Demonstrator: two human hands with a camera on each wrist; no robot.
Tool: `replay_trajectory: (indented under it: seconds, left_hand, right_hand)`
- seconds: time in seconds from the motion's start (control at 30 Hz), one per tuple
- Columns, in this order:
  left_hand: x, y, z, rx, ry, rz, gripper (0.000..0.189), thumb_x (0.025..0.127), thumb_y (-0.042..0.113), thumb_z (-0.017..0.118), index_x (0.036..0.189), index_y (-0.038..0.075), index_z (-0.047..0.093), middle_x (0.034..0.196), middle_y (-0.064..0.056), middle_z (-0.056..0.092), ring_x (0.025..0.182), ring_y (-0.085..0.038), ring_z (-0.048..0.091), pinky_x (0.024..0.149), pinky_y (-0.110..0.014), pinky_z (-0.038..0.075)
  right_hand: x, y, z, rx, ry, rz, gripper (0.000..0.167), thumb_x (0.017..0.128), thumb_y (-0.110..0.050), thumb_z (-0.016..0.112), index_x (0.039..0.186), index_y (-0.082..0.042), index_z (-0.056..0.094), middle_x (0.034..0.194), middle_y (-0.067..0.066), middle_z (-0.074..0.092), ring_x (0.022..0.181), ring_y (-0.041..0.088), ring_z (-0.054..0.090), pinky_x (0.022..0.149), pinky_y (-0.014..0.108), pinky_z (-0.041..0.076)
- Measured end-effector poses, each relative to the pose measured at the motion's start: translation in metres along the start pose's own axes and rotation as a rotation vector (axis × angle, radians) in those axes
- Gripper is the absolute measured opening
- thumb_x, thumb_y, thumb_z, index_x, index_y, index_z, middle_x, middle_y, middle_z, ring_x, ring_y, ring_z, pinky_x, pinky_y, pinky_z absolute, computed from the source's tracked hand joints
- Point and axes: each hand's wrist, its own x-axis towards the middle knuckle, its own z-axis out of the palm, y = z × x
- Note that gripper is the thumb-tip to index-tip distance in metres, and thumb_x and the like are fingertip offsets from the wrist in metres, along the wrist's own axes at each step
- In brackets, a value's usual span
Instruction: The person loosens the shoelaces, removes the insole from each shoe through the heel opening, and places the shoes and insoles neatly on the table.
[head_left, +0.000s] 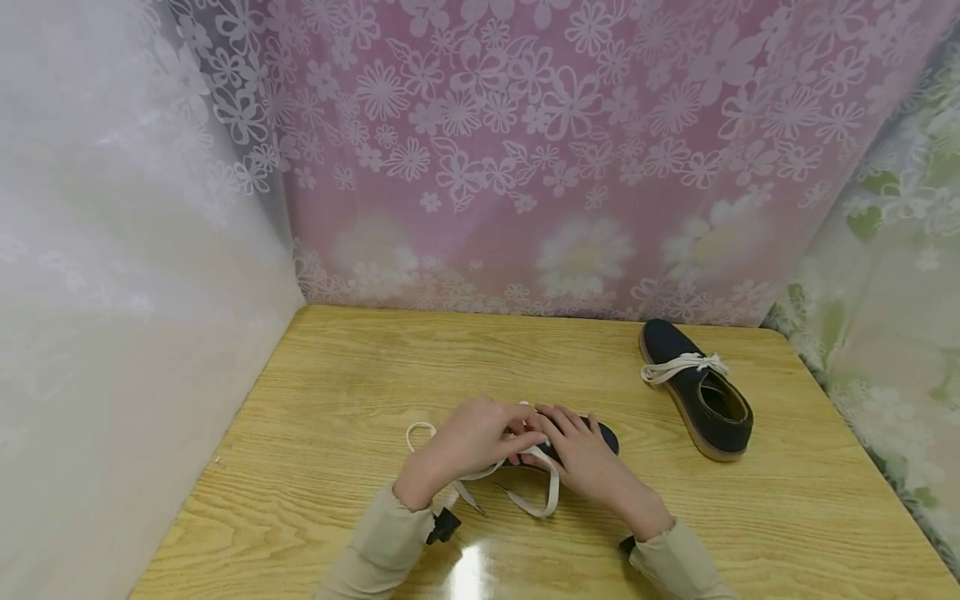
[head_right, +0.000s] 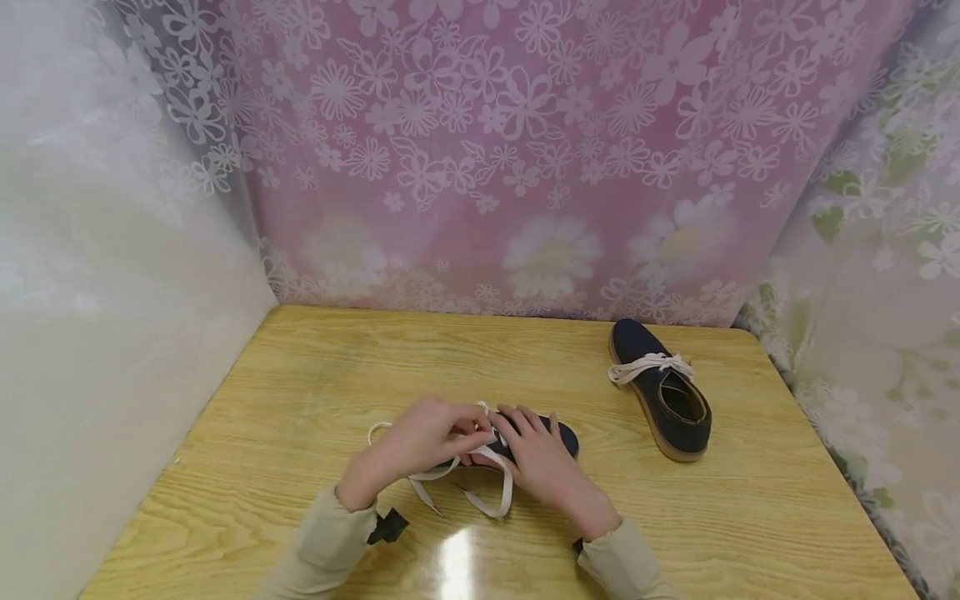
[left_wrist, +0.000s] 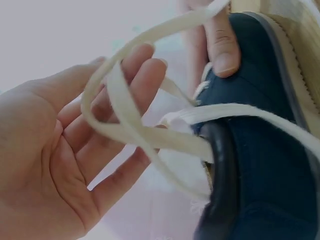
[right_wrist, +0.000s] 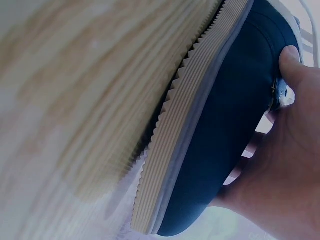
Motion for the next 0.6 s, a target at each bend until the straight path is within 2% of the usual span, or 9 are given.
replay_trajectory:
  seconds: [0.1,0.2,0.3,0.37,0.47,0.6]
  left_hand:
    - [0.001,0.000,0.004,0.002,-0.020,-0.013,0.026,0.106,0.035,0.055,0.114,0.018,0.073,0.077,0.010,0.073,0.056,0.010,0.054,0.060,-0.013,0.047]
    - [0.001,-0.002,0.005,0.039,0.009,-0.039,0.021,0.104,0.032,0.059,0.110,0.016,0.073,0.079,0.008,0.072,0.059,0.006,0.055,0.057,-0.014,0.046]
    - [0.000,-0.005,0.006,0.130,0.070,-0.073,0.013,0.098,0.030,0.069,0.101,0.018,0.072,0.084,0.007,0.069,0.063,0.002,0.056,0.056,-0.015,0.044]
    - [-0.002,-0.007,0.006,0.196,0.082,-0.096,0.016,0.093,0.034,0.075,0.093,0.019,0.069,0.084,0.008,0.065,0.065,0.000,0.055,0.056,-0.016,0.043]
    - [-0.004,-0.009,0.007,0.267,0.029,-0.122,0.025,0.087,0.037,0.081,0.087,0.020,0.063,0.079,0.009,0.054,0.061,-0.003,0.047,0.053,-0.018,0.038]
    - [-0.005,-0.012,0.008,0.259,-0.032,-0.136,0.024,0.089,0.032,0.081,0.082,0.022,0.060,0.077,0.009,0.047,0.059,-0.004,0.041,0.051,-0.019,0.035]
  right_hand:
    - [0.000,0.000,0.000,-0.003,0.001,-0.008,0.061,0.102,-0.036,0.061,0.155,-0.013,0.041,0.155,0.016,0.042,0.141,0.044,0.040,0.104,0.078,0.028]
    - [0.000,0.000,0.000,0.005,-0.005,-0.002,0.061,0.102,-0.039,0.060,0.155,-0.014,0.042,0.155,0.016,0.042,0.141,0.044,0.040,0.104,0.078,0.028]
    - [0.001,-0.001,0.000,0.012,-0.011,0.008,0.062,0.102,-0.046,0.057,0.154,-0.013,0.044,0.155,0.015,0.043,0.142,0.042,0.039,0.105,0.078,0.027]
    - [0.001,-0.001,0.000,0.013,-0.010,0.012,0.063,0.102,-0.048,0.055,0.153,-0.012,0.045,0.155,0.014,0.043,0.143,0.042,0.039,0.105,0.077,0.028]
    - [0.001,-0.001,0.000,0.010,-0.004,0.011,0.064,0.102,-0.049,0.054,0.153,-0.012,0.045,0.155,0.014,0.043,0.143,0.041,0.039,0.105,0.076,0.028]
    - [0.001,0.000,0.001,0.006,0.009,0.006,0.064,0.102,-0.050,0.054,0.154,-0.013,0.043,0.155,0.015,0.043,0.142,0.042,0.040,0.105,0.076,0.028]
